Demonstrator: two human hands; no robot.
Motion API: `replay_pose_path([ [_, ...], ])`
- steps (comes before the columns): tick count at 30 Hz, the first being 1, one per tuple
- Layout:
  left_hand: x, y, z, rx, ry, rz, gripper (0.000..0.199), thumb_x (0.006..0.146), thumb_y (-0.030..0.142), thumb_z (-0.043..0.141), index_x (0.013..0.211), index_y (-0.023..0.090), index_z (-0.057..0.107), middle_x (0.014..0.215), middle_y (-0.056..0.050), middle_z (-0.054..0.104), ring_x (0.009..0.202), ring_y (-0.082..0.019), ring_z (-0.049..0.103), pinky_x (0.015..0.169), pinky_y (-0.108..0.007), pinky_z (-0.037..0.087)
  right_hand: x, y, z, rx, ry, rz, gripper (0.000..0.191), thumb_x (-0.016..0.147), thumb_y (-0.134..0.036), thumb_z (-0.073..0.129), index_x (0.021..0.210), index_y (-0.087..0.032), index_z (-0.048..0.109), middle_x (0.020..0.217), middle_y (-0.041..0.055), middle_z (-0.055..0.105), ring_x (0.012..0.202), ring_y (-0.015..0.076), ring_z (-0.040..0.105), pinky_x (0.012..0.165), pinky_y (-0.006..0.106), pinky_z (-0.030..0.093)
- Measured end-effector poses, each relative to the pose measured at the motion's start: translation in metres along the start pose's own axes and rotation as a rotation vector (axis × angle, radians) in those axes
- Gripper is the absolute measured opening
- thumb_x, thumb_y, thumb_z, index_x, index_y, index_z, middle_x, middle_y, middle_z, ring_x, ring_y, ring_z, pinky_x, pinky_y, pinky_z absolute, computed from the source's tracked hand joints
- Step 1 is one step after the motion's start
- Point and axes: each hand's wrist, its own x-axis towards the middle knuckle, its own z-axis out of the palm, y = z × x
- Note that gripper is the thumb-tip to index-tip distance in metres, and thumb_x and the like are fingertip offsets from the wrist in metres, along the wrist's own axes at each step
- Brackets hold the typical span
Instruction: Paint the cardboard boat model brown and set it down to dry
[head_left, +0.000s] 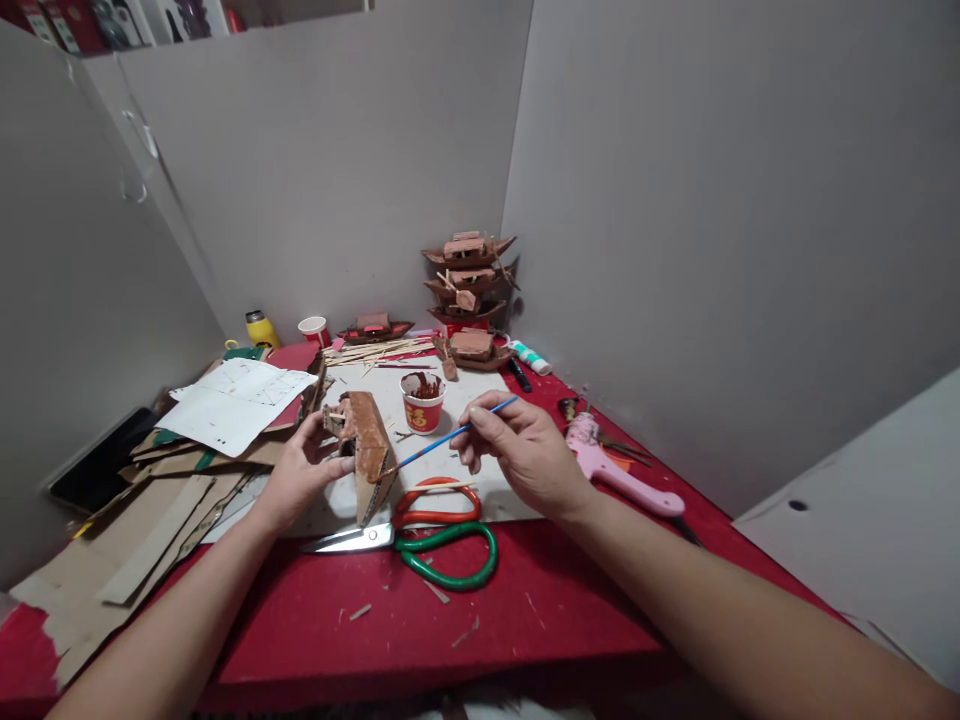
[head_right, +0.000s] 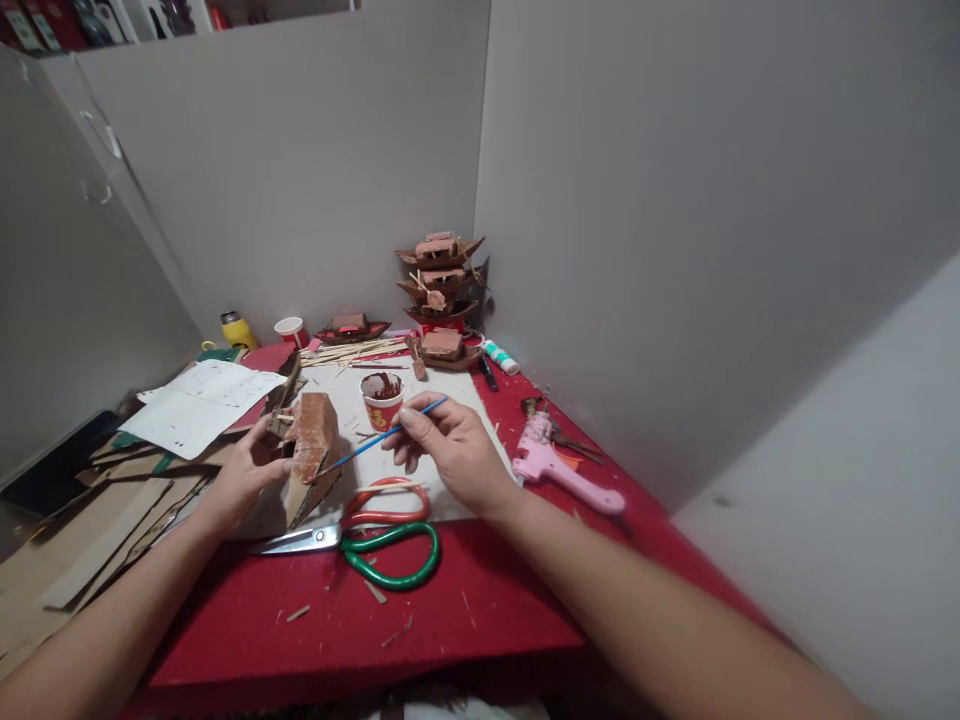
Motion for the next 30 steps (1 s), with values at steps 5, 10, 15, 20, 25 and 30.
replay_pose_path([
  [5, 0.0009, -0.0025, -0.0015, 0.023, -0.001, 0.011, 0.072, 0.060, 0.039, 0.087, 0.123, 0.020, 0.058, 0.131, -0.013, 0.066, 0.124, -0.033, 0.058, 0.106, -0.045, 0.045, -0.0036, -0.0005, 0.0041, 0.004, -0.009, 0.005, 0.033, 0.077, -0.049, 0.078, 0.080, -0.020, 0.064, 0.067, 0.0031, 0.076, 0.052, 0.0127, 0.066, 0.048, 0.023, 0.053],
  [10, 0.0013, -0.0041, -0.0019, 0.023, -0.004, -0.005, 0.073, 0.060, 0.039, 0.087, 0.124, 0.020, 0.057, 0.130, -0.013, 0.066, 0.123, -0.033, 0.060, 0.105, -0.045, 0.046, -0.0015, -0.0004, 0.0028, 0.012, 0.040, -0.041, 0.032, 0.077, -0.050, 0.078, 0.080, -0.020, 0.065, 0.068, 0.0024, 0.076, 0.052, 0.0128, 0.066, 0.046, 0.022, 0.051],
  [15, 0.0017, -0.0047, -0.0021, 0.020, -0.008, -0.008, 0.074, 0.060, 0.037, 0.087, 0.125, 0.020, 0.056, 0.132, -0.013, 0.065, 0.124, -0.034, 0.059, 0.106, -0.046, 0.045, -0.0054, -0.0009, 0.0046, 0.002, -0.023, 0.025, 0.033, 0.077, -0.049, 0.078, 0.080, -0.020, 0.064, 0.064, 0.0023, 0.075, 0.051, 0.0128, 0.066, 0.047, 0.022, 0.052],
  [20, 0.0009, -0.0036, -0.0019, 0.019, -0.021, -0.019, 0.076, 0.060, 0.035, 0.087, 0.127, 0.019, 0.055, 0.134, -0.014, 0.064, 0.126, -0.034, 0.058, 0.108, -0.048, 0.044, -0.0041, -0.0001, 0.0049, -0.009, 0.017, -0.025, 0.032, 0.077, -0.050, 0.078, 0.081, -0.020, 0.066, 0.069, 0.0033, 0.076, 0.053, 0.0135, 0.067, 0.046, 0.023, 0.053],
  [25, 0.0010, -0.0028, -0.0005, 0.043, 0.002, -0.006, 0.075, 0.059, 0.039, 0.088, 0.125, 0.021, 0.058, 0.133, -0.012, 0.065, 0.125, -0.034, 0.058, 0.106, -0.047, 0.045, -0.0042, -0.0003, 0.0060, -0.016, -0.012, 0.001, 0.033, 0.077, -0.050, 0.078, 0.080, -0.020, 0.065, 0.067, 0.0028, 0.076, 0.052, 0.0135, 0.067, 0.047, 0.023, 0.053],
  [30, 0.0015, -0.0029, -0.0011, 0.037, -0.006, 0.023, 0.071, 0.061, 0.041, 0.086, 0.123, 0.021, 0.058, 0.132, -0.012, 0.065, 0.126, -0.033, 0.058, 0.107, -0.044, 0.044, -0.0094, -0.0026, 0.0078, -0.013, -0.070, 0.058, 0.033, 0.078, -0.050, 0.078, 0.081, -0.019, 0.065, 0.067, 0.0032, 0.076, 0.051, 0.0135, 0.068, 0.048, 0.023, 0.054],
])
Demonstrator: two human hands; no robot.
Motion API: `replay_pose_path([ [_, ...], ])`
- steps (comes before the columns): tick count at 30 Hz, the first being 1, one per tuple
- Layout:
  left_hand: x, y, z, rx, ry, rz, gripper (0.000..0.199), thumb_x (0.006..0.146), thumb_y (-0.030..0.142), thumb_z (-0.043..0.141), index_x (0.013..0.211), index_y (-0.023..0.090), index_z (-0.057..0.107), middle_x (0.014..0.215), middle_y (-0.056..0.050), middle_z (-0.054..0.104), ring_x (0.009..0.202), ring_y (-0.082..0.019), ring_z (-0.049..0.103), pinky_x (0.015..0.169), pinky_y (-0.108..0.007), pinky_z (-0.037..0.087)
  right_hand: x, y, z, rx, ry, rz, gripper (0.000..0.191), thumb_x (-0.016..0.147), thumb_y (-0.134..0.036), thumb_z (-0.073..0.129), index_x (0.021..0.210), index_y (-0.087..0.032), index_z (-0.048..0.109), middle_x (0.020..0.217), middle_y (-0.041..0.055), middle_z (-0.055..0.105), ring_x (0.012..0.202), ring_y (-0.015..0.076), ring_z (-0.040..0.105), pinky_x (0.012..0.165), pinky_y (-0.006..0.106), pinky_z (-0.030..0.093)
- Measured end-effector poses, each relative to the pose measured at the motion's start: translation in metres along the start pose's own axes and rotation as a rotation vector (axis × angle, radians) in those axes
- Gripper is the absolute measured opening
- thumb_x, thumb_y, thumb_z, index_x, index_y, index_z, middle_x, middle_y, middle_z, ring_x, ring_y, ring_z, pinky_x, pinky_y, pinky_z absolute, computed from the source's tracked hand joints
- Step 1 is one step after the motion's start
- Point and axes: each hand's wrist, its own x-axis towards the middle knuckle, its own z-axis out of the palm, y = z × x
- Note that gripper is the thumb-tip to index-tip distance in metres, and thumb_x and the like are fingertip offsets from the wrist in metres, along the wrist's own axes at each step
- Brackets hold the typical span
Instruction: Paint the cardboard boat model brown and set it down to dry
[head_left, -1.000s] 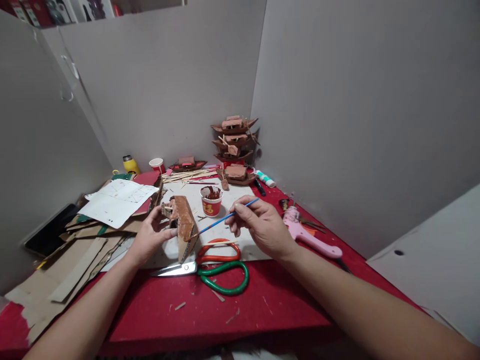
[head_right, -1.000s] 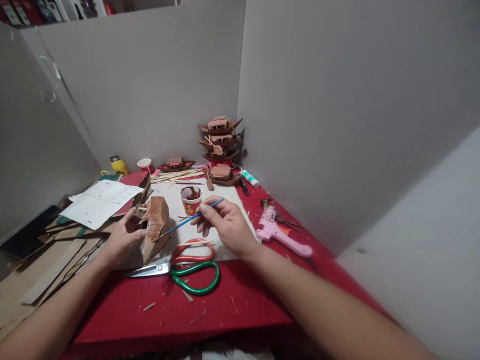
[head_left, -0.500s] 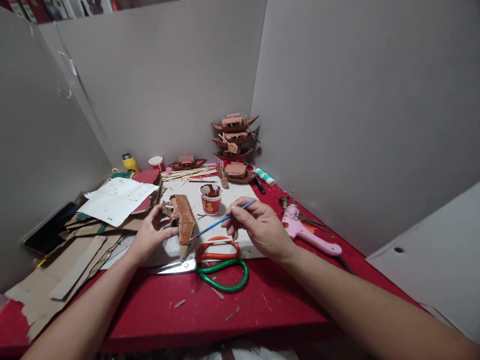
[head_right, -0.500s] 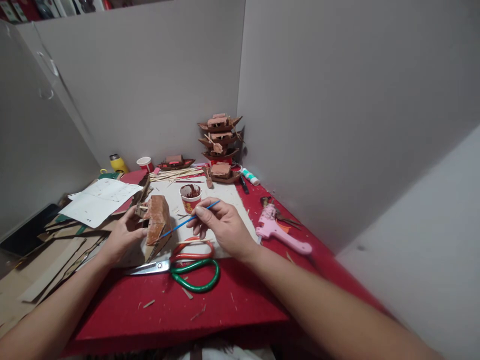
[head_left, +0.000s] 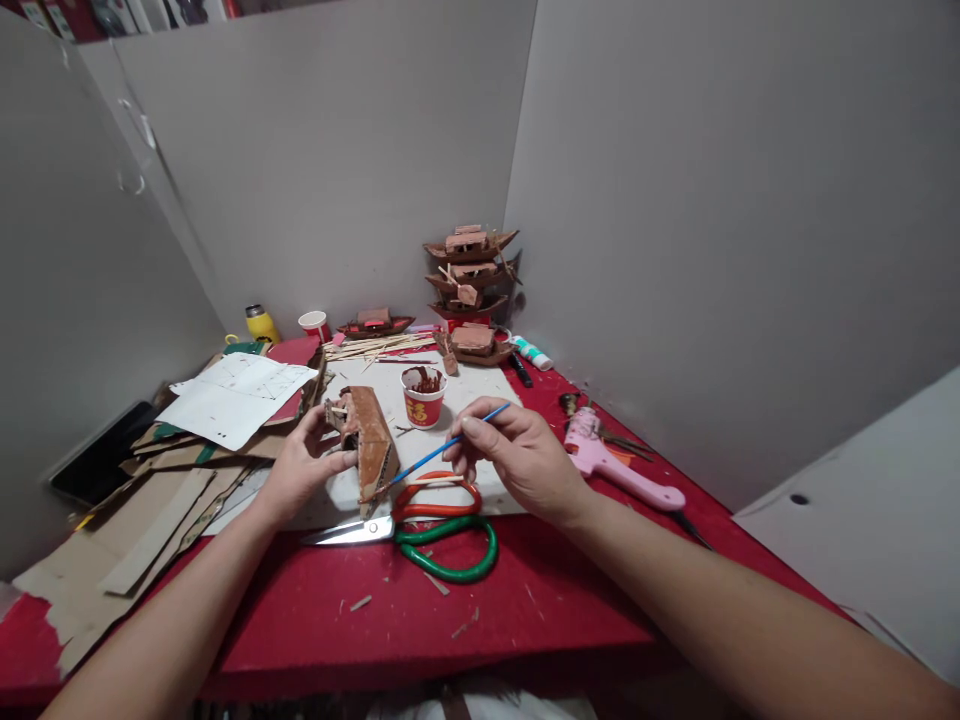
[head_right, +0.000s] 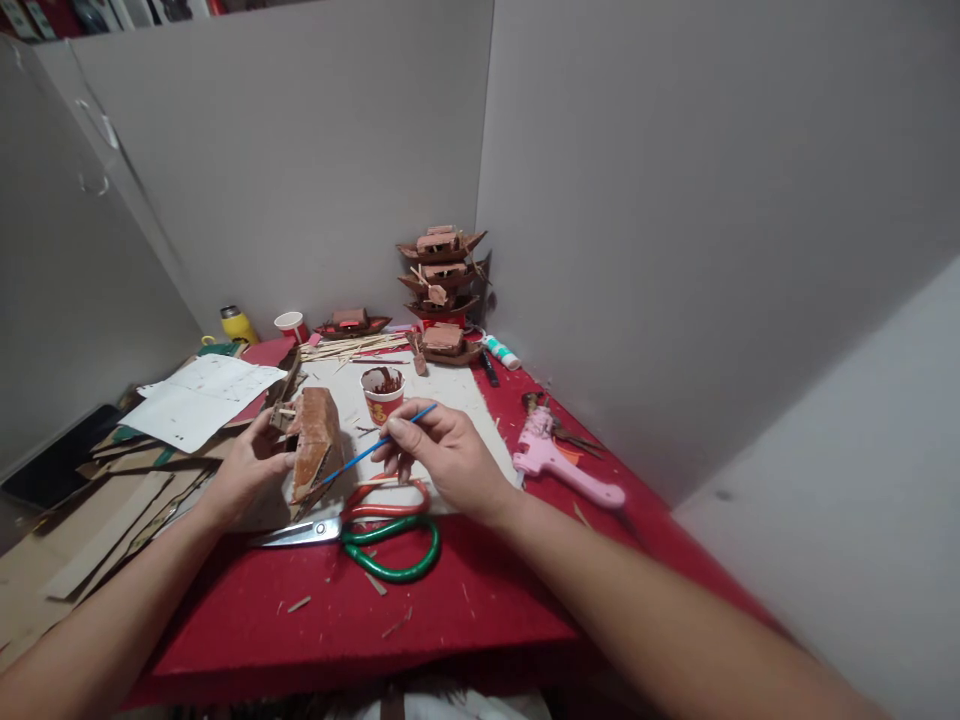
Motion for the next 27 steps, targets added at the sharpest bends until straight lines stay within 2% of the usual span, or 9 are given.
replay_pose_path([
  [4, 0.000, 0.001, 0.000, -0.021, -0.005, -0.006, 0.071, 0.060, 0.039, 0.087, 0.122, 0.022, 0.058, 0.132, -0.011, 0.065, 0.126, -0.033, 0.057, 0.108, -0.044, 0.044, 0.003, -0.002, -0.003, -0.003, 0.006, -0.023, 0.034, 0.077, -0.050, 0.078, 0.079, -0.019, 0.066, 0.065, 0.0028, 0.075, 0.051, 0.0127, 0.067, 0.048, 0.023, 0.053],
  [10, 0.000, 0.001, -0.001, -0.016, 0.000, -0.025, 0.071, 0.059, 0.038, 0.088, 0.120, 0.022, 0.057, 0.126, -0.011, 0.068, 0.121, -0.033, 0.061, 0.104, -0.046, 0.047, 0.010, -0.002, -0.009, 0.009, 0.105, -0.067, 0.034, 0.073, -0.049, 0.082, 0.078, -0.020, 0.064, 0.063, 0.0009, 0.075, 0.049, 0.0130, 0.065, 0.045, 0.023, 0.052],
  [18, -0.001, 0.000, 0.000, -0.016, 0.000, -0.022, 0.074, 0.059, 0.037, 0.088, 0.124, 0.019, 0.056, 0.132, -0.013, 0.065, 0.124, -0.034, 0.059, 0.107, -0.047, 0.044, 0.001, 0.000, 0.001, 0.007, 0.001, 0.008, 0.034, 0.076, -0.050, 0.079, 0.079, -0.018, 0.065, 0.064, 0.0029, 0.076, 0.050, 0.0126, 0.067, 0.048, 0.022, 0.054],
  [24, -0.001, 0.001, 0.001, -0.021, 0.007, -0.014, 0.074, 0.060, 0.036, 0.087, 0.124, 0.018, 0.056, 0.128, -0.014, 0.066, 0.122, -0.034, 0.059, 0.108, -0.049, 0.042, 0.011, -0.003, -0.009, -0.007, 0.112, -0.081, 0.037, 0.072, -0.051, 0.082, 0.075, -0.019, 0.064, 0.062, 0.0012, 0.074, 0.048, 0.0122, 0.065, 0.045, 0.021, 0.052],
  [27, -0.001, 0.001, 0.001, -0.031, 0.003, -0.024, 0.073, 0.060, 0.034, 0.087, 0.123, 0.018, 0.056, 0.129, -0.014, 0.066, 0.122, -0.034, 0.060, 0.108, -0.049, 0.042, 0.010, -0.003, -0.008, -0.010, 0.099, -0.064, 0.037, 0.072, -0.052, 0.081, 0.075, -0.019, 0.063, 0.059, 0.0005, 0.073, 0.047, 0.0122, 0.065, 0.044, 0.021, 0.052],
])
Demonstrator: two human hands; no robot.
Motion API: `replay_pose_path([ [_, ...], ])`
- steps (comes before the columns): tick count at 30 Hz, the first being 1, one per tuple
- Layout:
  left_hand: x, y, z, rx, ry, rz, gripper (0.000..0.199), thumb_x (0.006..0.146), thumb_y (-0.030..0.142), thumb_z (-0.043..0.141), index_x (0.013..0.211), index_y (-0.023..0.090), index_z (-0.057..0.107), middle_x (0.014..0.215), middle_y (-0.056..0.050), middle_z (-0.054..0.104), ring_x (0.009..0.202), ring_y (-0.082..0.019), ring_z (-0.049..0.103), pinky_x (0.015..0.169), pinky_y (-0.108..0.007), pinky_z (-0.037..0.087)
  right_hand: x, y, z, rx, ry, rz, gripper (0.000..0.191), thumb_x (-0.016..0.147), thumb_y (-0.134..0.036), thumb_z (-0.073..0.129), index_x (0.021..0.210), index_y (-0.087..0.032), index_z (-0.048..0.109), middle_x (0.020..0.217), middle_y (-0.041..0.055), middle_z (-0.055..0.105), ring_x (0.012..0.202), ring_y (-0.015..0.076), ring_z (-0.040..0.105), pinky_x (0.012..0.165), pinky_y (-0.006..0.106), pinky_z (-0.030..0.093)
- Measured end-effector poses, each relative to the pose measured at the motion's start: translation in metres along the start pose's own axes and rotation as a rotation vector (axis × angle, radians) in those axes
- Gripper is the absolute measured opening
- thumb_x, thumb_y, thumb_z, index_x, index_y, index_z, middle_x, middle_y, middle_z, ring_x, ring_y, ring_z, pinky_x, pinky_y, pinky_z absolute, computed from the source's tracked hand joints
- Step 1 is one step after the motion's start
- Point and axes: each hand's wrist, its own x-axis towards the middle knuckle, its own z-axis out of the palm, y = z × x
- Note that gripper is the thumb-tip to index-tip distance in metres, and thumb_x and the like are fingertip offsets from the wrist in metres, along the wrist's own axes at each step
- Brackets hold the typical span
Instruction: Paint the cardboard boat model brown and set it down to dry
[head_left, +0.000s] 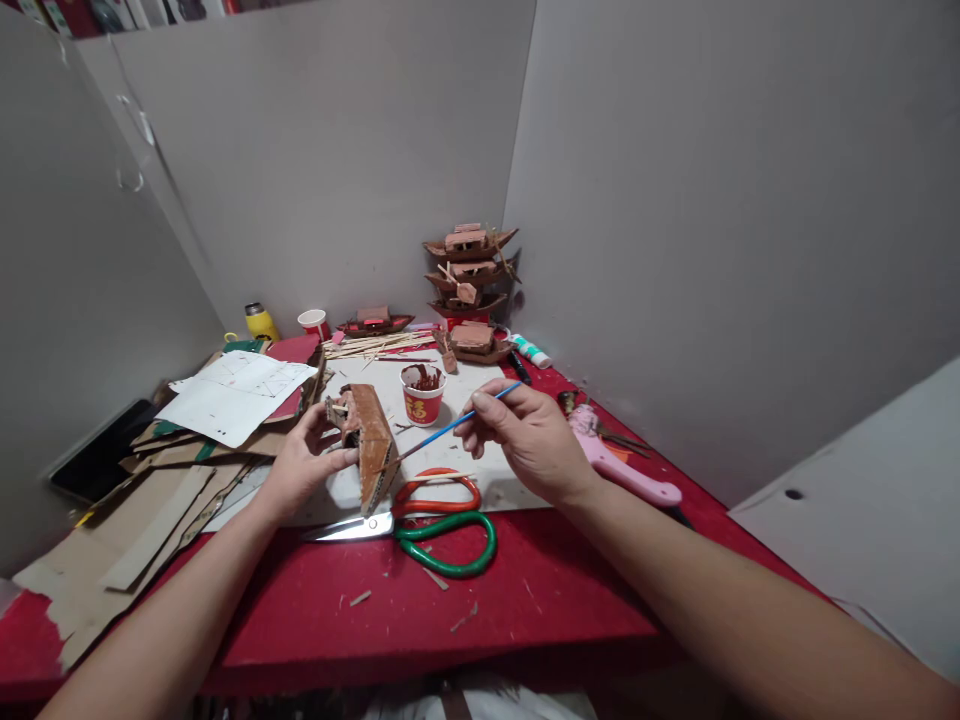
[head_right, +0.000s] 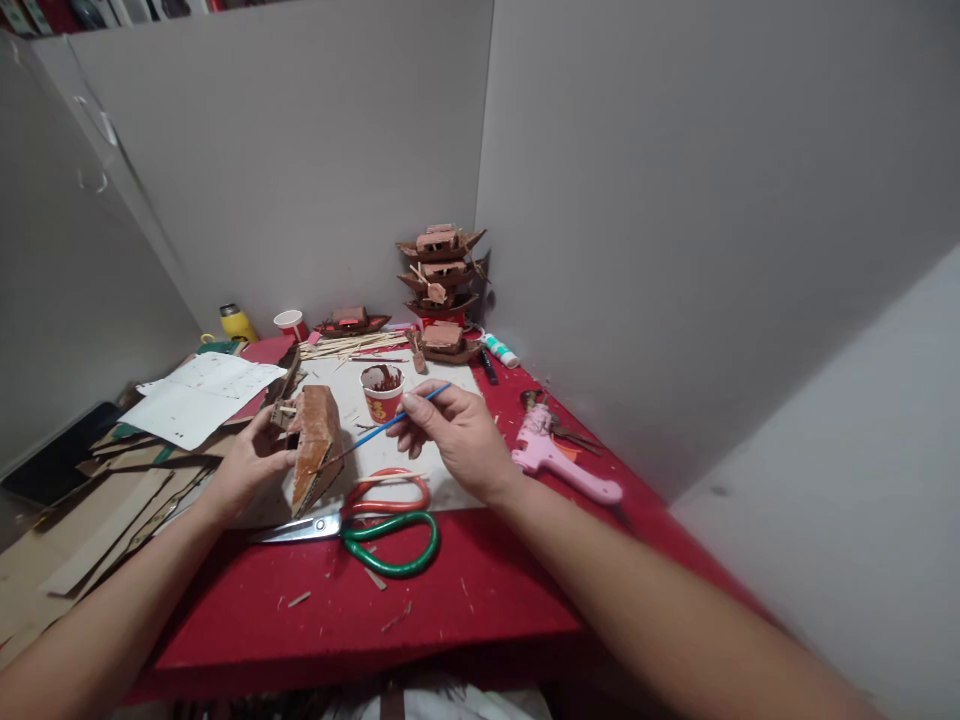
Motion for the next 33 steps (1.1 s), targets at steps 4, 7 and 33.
replay_pose_path([
  [4, 0.000, 0.000, 0.000, -0.006, -0.004, 0.000, 0.073, 0.060, 0.033, 0.087, 0.123, 0.016, 0.054, 0.131, -0.016, 0.064, 0.124, -0.034, 0.058, 0.107, -0.047, 0.043, -0.009, 0.001, 0.007, 0.004, -0.112, 0.058, 0.036, 0.076, -0.051, 0.078, 0.076, -0.018, 0.063, 0.061, 0.0022, 0.075, 0.047, 0.0126, 0.066, 0.046, 0.022, 0.053],
  [7, 0.000, -0.001, 0.000, -0.006, -0.011, -0.002, 0.074, 0.060, 0.032, 0.088, 0.123, 0.015, 0.053, 0.132, -0.016, 0.063, 0.124, -0.033, 0.058, 0.107, -0.046, 0.043, -0.011, 0.002, 0.009, -0.007, -0.128, 0.058, 0.035, 0.078, -0.050, 0.077, 0.076, -0.018, 0.063, 0.062, 0.0026, 0.075, 0.048, 0.0127, 0.066, 0.046, 0.023, 0.053],
  [33, -0.001, -0.002, 0.001, -0.019, -0.018, -0.019, 0.075, 0.058, 0.034, 0.088, 0.123, 0.019, 0.055, 0.133, -0.015, 0.064, 0.124, -0.035, 0.059, 0.107, -0.050, 0.043, 0.002, -0.001, -0.001, -0.010, 0.047, -0.031, 0.038, 0.072, -0.053, 0.081, 0.076, -0.020, 0.063, 0.060, 0.0000, 0.072, 0.048, 0.0131, 0.065, 0.044, 0.022, 0.053],
])
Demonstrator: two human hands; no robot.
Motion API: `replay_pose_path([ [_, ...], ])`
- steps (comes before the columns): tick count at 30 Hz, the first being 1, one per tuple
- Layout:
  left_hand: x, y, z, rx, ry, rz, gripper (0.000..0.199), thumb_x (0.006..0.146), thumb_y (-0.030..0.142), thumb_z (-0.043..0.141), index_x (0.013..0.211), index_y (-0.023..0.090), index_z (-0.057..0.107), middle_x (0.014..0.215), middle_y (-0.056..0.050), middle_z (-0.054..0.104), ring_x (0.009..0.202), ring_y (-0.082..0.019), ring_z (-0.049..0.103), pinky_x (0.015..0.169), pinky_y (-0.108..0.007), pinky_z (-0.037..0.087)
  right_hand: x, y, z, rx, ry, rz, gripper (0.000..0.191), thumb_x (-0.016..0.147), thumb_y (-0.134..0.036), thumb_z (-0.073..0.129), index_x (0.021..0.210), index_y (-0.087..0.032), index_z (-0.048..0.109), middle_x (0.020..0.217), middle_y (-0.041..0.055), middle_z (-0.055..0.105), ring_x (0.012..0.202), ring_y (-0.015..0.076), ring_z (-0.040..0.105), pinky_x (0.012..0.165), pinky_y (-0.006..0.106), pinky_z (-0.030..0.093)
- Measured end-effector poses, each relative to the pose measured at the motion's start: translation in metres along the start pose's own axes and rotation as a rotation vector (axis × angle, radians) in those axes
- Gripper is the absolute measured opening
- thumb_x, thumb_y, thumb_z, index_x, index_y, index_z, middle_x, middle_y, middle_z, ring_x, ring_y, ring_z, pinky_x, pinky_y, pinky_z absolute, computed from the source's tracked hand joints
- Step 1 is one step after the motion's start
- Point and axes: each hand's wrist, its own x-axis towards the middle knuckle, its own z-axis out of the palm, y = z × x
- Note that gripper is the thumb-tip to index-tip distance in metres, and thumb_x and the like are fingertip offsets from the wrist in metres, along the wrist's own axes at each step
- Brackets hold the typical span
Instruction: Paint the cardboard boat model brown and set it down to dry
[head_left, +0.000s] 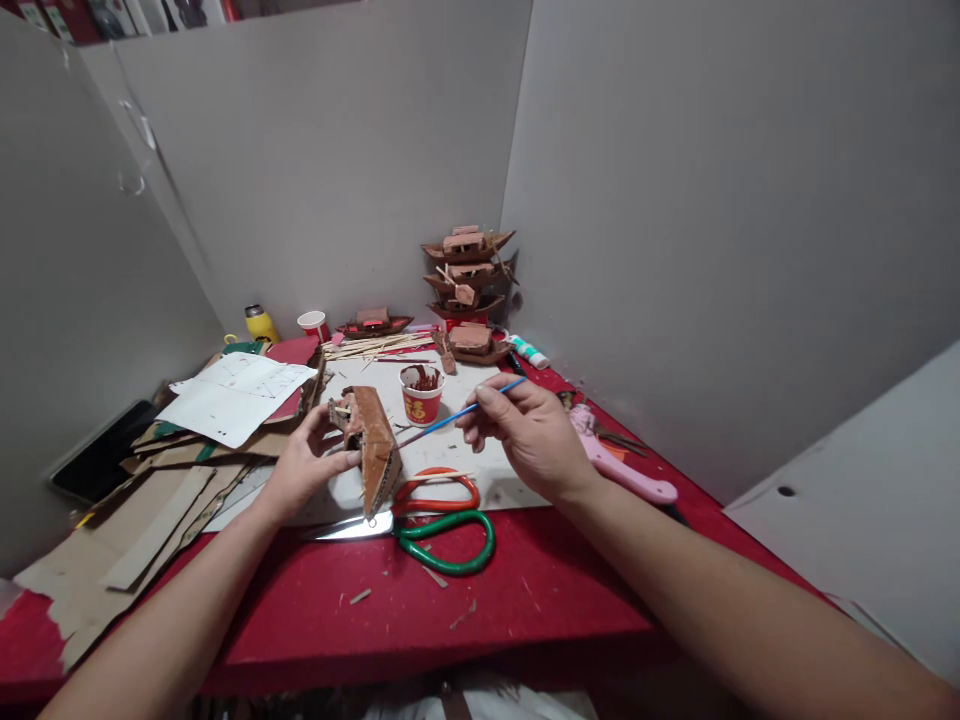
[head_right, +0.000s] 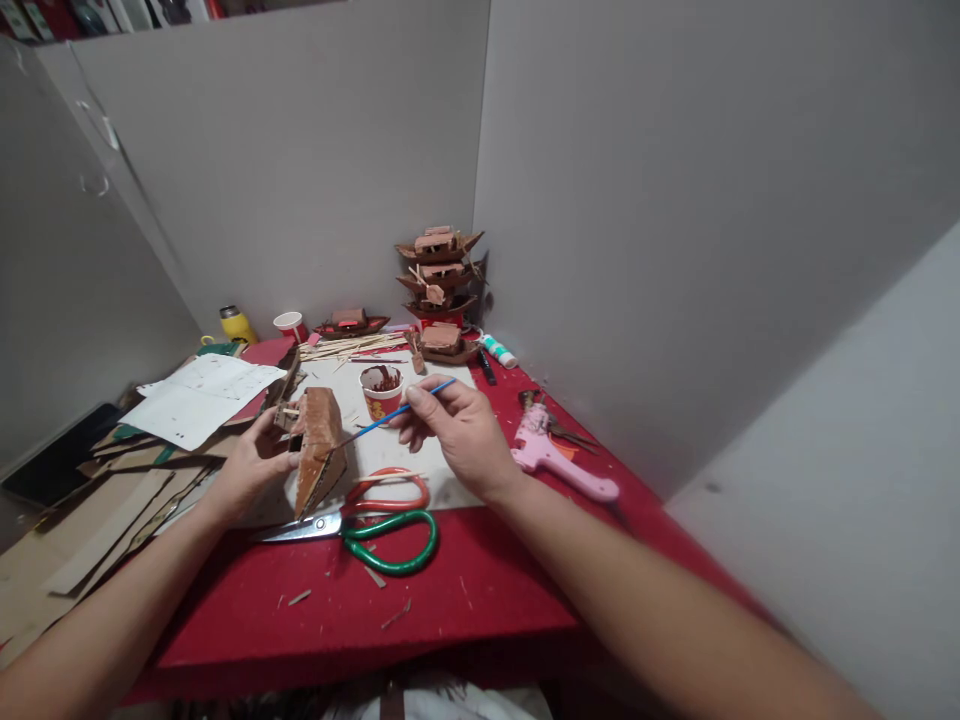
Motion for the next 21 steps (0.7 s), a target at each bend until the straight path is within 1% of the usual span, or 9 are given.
replay_pose_path([
  [3, 0.0002, 0.0008, -0.0009, -0.005, -0.009, 0.003, 0.077, 0.058, 0.034, 0.089, 0.125, 0.019, 0.054, 0.134, -0.014, 0.064, 0.125, -0.034, 0.059, 0.107, -0.048, 0.044, -0.0026, -0.0003, 0.0018, -0.014, -0.029, -0.010, 0.036, 0.074, -0.051, 0.080, 0.076, -0.019, 0.064, 0.060, 0.0000, 0.072, 0.049, 0.0130, 0.066, 0.045, 0.022, 0.053],
  [5, 0.0001, 0.0021, -0.0016, -0.011, -0.009, 0.012, 0.077, 0.059, 0.035, 0.088, 0.126, 0.019, 0.055, 0.134, -0.014, 0.064, 0.126, -0.034, 0.058, 0.107, -0.046, 0.044, -0.0009, -0.0010, 0.0005, 0.000, 0.007, -0.043, 0.035, 0.074, -0.050, 0.080, 0.077, -0.019, 0.064, 0.061, -0.0002, 0.072, 0.049, 0.0131, 0.066, 0.044, 0.022, 0.053],
  [8, -0.0012, 0.0048, -0.0018, -0.012, -0.026, 0.021, 0.076, 0.061, 0.035, 0.087, 0.129, 0.020, 0.056, 0.134, -0.013, 0.064, 0.128, -0.034, 0.055, 0.108, -0.044, 0.043, 0.0044, -0.0029, -0.0027, 0.043, 0.094, -0.072, 0.036, 0.072, -0.051, 0.081, 0.078, -0.020, 0.063, 0.063, -0.0004, 0.073, 0.049, 0.0126, 0.065, 0.043, 0.022, 0.052],
  [10, -0.0028, 0.0064, -0.0011, -0.025, -0.050, 0.023, 0.079, 0.063, 0.036, 0.086, 0.133, 0.020, 0.055, 0.136, -0.013, 0.063, 0.131, -0.035, 0.053, 0.108, -0.044, 0.042, 0.0064, -0.0041, -0.0033, 0.056, 0.108, -0.070, 0.037, 0.071, -0.052, 0.081, 0.078, -0.020, 0.063, 0.064, -0.0001, 0.073, 0.049, 0.0125, 0.065, 0.043, 0.022, 0.051],
  [14, -0.0047, 0.0059, -0.0004, -0.055, -0.057, 0.007, 0.082, 0.061, 0.037, 0.086, 0.135, 0.020, 0.056, 0.137, -0.014, 0.063, 0.130, -0.036, 0.053, 0.106, -0.044, 0.045, 0.0036, -0.0053, 0.0001, 0.067, 0.029, -0.046, 0.037, 0.073, -0.052, 0.080, 0.078, -0.020, 0.064, 0.064, 0.0016, 0.074, 0.052, 0.0145, 0.068, 0.043, 0.022, 0.052],
  [18, -0.0032, 0.0013, -0.0042, -0.085, -0.051, 0.043, 0.072, 0.064, 0.036, 0.084, 0.130, 0.021, 0.060, 0.139, -0.012, 0.061, 0.132, -0.035, 0.051, 0.108, -0.043, 0.043, -0.0018, -0.0059, 0.0023, 0.108, -0.036, -0.018, 0.036, 0.074, -0.051, 0.080, 0.078, -0.019, 0.063, 0.066, 0.0029, 0.076, 0.052, 0.0141, 0.069, 0.044, 0.021, 0.052],
  [21, -0.0022, -0.0010, -0.0075, -0.080, -0.056, 0.038, 0.069, 0.064, 0.035, 0.083, 0.128, 0.021, 0.062, 0.138, -0.012, 0.062, 0.133, -0.036, 0.051, 0.107, -0.043, 0.043, -0.0018, -0.0062, 0.0015, 0.113, -0.043, -0.026, 0.035, 0.074, -0.049, 0.080, 0.078, -0.019, 0.064, 0.067, 0.0032, 0.077, 0.053, 0.0144, 0.069, 0.044, 0.021, 0.052],
])
